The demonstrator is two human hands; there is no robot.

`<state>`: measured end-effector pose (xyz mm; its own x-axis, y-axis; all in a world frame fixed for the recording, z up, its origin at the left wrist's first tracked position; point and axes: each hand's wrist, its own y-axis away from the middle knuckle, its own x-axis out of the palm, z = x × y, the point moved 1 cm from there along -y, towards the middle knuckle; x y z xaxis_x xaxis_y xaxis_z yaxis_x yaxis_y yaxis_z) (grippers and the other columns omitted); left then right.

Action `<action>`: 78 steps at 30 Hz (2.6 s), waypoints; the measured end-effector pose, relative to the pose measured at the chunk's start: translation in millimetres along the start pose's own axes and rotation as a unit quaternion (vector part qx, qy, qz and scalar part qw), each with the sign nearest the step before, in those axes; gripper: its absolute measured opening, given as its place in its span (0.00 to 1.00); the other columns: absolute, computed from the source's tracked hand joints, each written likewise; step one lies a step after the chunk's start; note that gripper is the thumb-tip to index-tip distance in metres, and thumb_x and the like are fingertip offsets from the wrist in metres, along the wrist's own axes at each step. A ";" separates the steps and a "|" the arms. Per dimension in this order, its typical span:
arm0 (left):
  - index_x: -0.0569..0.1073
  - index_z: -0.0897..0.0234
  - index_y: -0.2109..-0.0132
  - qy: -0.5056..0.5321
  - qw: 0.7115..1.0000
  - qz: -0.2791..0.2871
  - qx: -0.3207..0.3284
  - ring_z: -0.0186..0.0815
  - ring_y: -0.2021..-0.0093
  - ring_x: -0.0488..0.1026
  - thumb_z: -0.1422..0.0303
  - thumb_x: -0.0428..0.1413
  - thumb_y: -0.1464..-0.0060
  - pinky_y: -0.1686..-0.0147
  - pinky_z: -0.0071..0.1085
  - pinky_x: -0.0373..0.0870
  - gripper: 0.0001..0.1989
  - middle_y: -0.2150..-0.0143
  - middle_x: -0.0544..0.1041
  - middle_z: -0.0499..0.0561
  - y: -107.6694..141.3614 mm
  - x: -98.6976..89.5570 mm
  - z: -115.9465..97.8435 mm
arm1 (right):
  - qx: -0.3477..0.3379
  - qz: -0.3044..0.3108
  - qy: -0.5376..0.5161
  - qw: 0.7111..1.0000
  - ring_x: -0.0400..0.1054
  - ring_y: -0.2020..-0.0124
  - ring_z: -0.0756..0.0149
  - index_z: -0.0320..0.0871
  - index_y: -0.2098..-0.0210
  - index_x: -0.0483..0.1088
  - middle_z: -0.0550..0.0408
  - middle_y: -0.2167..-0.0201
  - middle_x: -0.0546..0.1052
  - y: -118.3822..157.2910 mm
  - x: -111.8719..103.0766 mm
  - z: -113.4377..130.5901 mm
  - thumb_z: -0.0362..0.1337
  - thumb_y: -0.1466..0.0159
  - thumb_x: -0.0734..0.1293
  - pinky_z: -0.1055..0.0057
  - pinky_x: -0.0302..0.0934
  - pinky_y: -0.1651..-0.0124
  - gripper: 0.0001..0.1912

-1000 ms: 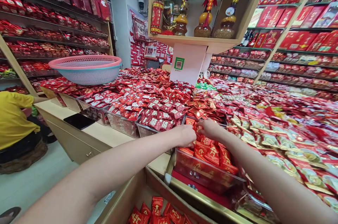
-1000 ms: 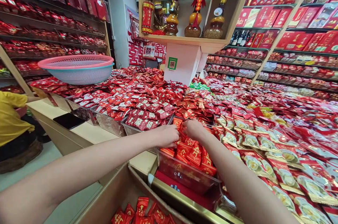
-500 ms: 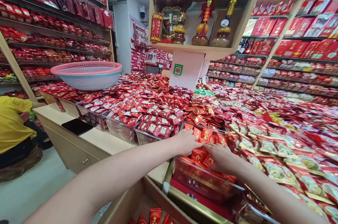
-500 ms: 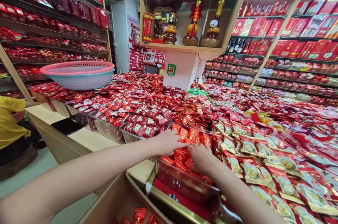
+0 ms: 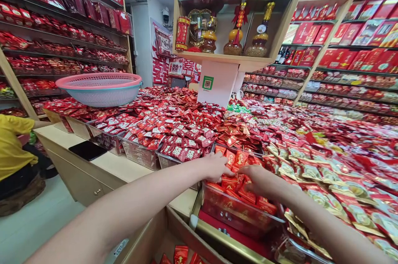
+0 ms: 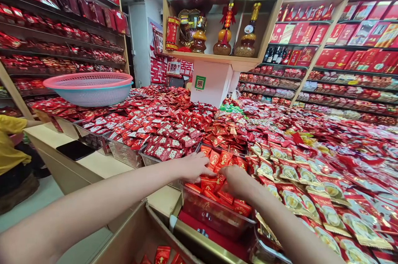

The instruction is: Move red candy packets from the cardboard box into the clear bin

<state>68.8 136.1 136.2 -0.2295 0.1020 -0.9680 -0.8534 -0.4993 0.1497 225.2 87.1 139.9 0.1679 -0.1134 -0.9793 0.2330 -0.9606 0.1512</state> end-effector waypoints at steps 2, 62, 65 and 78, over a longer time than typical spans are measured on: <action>0.60 0.43 0.46 0.008 1.000 0.001 -0.006 0.45 0.55 0.59 0.64 0.50 0.52 0.61 0.40 0.61 0.24 0.55 0.64 0.53 0.5 -1.4 -1.4 | 0.038 -0.027 0.031 0.998 0.64 0.59 0.53 0.41 0.64 0.69 0.45 0.62 0.74 0.2 -3.2 -8.9 0.30 0.48 0.59 0.62 0.55 0.63 0.13; 0.73 0.62 0.68 0.162 0.986 -0.042 -0.027 0.33 0.68 0.68 0.69 0.51 0.55 0.70 0.25 0.61 0.07 0.70 0.74 0.48 20.8 -8.6 -23.8 | -0.058 -0.034 -0.200 0.978 0.68 0.73 0.72 0.42 0.71 0.73 0.59 0.75 0.77 10.7 14.2 15.0 0.31 0.51 0.62 0.80 0.58 0.71 0.09; 0.72 0.62 0.69 0.176 0.984 -0.018 -0.020 0.31 0.72 0.68 0.70 0.51 0.57 0.75 0.24 0.59 0.07 0.72 0.74 0.47 17.9 -9.0 -22.6 | -0.060 -0.023 -0.185 0.981 0.69 0.71 0.73 0.44 0.69 0.73 0.60 0.72 0.77 7.7 5.7 7.6 0.30 0.51 0.62 0.81 0.59 0.70 0.11; 0.69 0.64 0.60 0.170 0.985 0.004 -0.032 0.35 0.69 0.69 0.68 0.50 0.55 0.73 0.26 0.61 0.13 0.65 0.74 0.51 16.7 -19.8 -22.6 | -0.004 -0.033 0.021 0.999 0.68 0.63 0.57 0.37 0.65 0.69 0.46 0.68 0.76 7.4 7.7 0.6 0.40 0.57 0.71 0.65 0.60 0.63 0.21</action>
<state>69.7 106.3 153.3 -0.0567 -0.1912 -0.9799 -0.8181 -0.5537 0.1554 227.7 78.9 133.4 0.1924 -0.0387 -0.9806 0.2521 -0.9637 0.0875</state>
